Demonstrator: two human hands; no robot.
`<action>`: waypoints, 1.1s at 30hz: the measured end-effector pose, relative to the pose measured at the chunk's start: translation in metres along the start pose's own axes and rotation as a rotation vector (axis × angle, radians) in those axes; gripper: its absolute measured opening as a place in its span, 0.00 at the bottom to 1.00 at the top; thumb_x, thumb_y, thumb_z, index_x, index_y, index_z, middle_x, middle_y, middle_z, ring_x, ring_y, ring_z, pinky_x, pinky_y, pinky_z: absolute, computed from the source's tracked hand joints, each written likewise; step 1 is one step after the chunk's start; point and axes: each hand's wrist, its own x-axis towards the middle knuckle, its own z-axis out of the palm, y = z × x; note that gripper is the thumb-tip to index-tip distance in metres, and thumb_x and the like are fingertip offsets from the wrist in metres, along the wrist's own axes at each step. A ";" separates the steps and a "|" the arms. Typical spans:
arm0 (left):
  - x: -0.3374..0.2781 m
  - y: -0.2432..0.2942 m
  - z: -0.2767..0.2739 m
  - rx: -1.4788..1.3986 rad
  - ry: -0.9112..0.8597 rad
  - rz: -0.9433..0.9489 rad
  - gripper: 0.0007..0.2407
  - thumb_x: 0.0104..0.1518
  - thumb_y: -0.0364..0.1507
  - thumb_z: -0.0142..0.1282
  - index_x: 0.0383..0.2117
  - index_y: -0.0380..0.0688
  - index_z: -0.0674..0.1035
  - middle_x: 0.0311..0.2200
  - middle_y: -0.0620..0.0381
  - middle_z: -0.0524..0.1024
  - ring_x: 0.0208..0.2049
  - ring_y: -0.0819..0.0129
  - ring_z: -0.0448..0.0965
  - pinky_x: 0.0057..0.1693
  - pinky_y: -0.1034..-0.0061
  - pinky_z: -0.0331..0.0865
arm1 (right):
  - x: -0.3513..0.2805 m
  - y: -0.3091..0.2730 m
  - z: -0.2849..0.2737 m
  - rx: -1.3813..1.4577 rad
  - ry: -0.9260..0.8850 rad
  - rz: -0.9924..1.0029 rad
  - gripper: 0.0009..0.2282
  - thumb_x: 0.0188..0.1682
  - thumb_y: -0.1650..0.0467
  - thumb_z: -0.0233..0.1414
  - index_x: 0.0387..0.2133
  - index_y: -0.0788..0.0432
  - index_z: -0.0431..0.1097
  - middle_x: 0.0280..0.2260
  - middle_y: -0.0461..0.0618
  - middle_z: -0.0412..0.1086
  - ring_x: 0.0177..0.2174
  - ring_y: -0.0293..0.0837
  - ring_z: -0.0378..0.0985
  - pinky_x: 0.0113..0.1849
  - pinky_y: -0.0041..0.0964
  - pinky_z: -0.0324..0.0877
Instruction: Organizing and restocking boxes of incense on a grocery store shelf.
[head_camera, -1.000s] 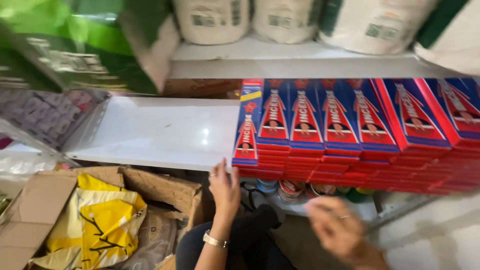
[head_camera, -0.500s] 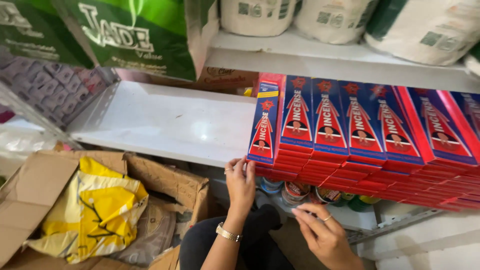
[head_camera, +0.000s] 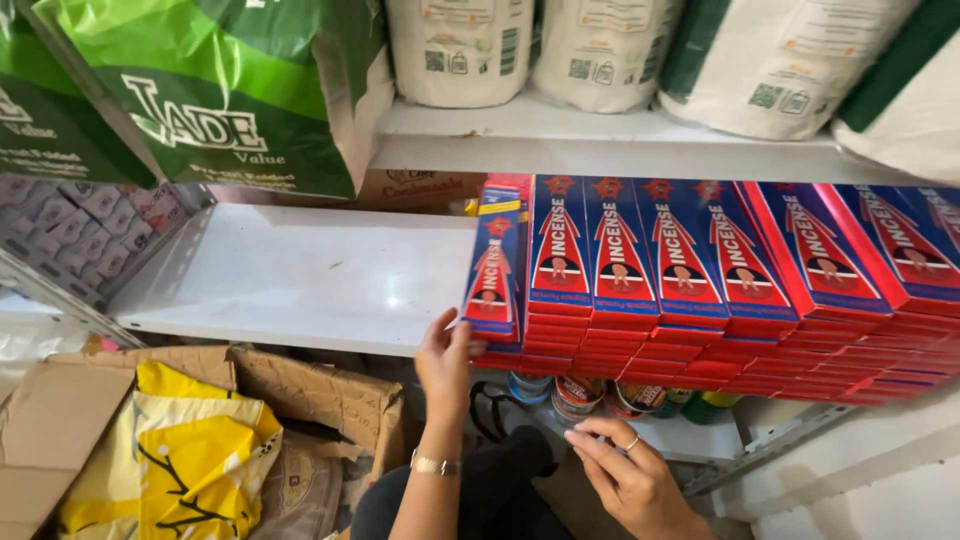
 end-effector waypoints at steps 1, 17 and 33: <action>-0.001 -0.005 -0.006 -0.141 0.015 -0.013 0.17 0.61 0.24 0.56 0.55 0.28 0.74 0.34 0.45 0.81 0.27 0.71 0.80 0.36 0.78 0.75 | -0.001 0.001 0.001 -0.012 0.019 0.010 0.12 0.43 0.78 0.60 0.41 0.60 0.77 0.40 0.51 0.74 0.38 0.45 0.81 0.39 0.35 0.76; -0.137 0.013 0.022 -0.443 -0.146 0.158 0.15 0.58 0.18 0.51 0.52 0.27 0.71 0.46 0.37 0.78 0.42 0.57 0.84 0.42 0.67 0.82 | 0.031 -0.014 -0.009 1.029 0.114 0.481 0.27 0.53 0.71 0.58 0.66 0.63 0.59 0.49 0.57 0.72 0.43 0.40 0.78 0.43 0.35 0.78; -0.077 -0.014 0.009 0.592 0.080 0.962 0.18 0.58 0.25 0.60 0.54 0.34 0.72 0.53 0.40 0.71 0.57 0.52 0.74 0.63 0.64 0.70 | 0.039 0.091 -0.161 0.924 0.629 0.430 0.24 0.51 0.70 0.56 0.61 0.67 0.64 0.48 0.64 0.74 0.35 0.48 0.81 0.33 0.40 0.80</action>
